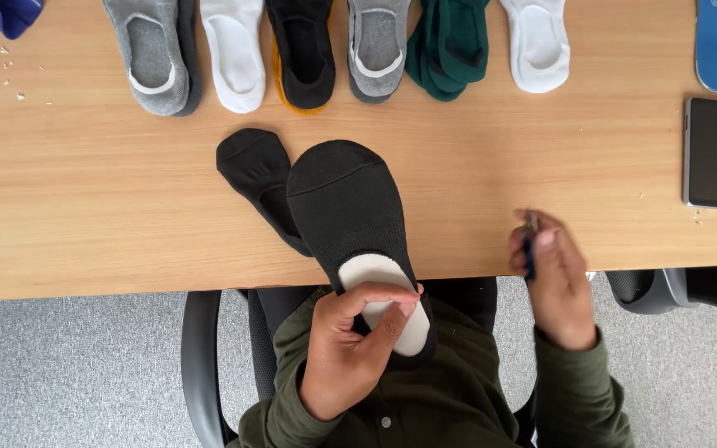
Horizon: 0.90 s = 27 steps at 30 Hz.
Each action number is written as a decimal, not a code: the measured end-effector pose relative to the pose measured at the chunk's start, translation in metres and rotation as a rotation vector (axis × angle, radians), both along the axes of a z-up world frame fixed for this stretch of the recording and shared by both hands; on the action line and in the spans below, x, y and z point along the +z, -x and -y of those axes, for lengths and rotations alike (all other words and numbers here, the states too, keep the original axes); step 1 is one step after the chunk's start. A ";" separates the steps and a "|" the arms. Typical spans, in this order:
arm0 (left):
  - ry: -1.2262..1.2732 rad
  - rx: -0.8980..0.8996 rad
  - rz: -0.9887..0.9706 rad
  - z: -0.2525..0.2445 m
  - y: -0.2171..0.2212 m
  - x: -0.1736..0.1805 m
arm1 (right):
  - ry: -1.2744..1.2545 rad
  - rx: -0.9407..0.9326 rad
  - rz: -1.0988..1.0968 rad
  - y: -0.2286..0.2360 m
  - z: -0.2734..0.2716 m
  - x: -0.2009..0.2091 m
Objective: Inserting a foam insole into a no-show sock and using a small tool to adjust the fit on a wooden work table.
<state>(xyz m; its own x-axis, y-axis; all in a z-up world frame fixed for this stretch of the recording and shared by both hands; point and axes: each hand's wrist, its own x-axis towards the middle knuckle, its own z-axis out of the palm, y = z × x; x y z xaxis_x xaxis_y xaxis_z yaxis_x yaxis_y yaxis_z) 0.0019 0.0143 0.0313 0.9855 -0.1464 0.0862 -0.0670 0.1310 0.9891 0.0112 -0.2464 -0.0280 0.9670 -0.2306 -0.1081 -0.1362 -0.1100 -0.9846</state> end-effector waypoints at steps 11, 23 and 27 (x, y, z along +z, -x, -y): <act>-0.027 -0.011 0.027 -0.007 0.002 0.004 | 0.004 0.456 0.044 0.037 -0.057 0.031; -0.003 -0.018 0.033 -0.010 0.004 0.002 | 0.049 0.425 0.048 0.038 -0.061 0.034; 0.011 -0.018 0.044 -0.009 0.005 0.002 | 0.040 0.428 0.051 0.038 -0.061 0.033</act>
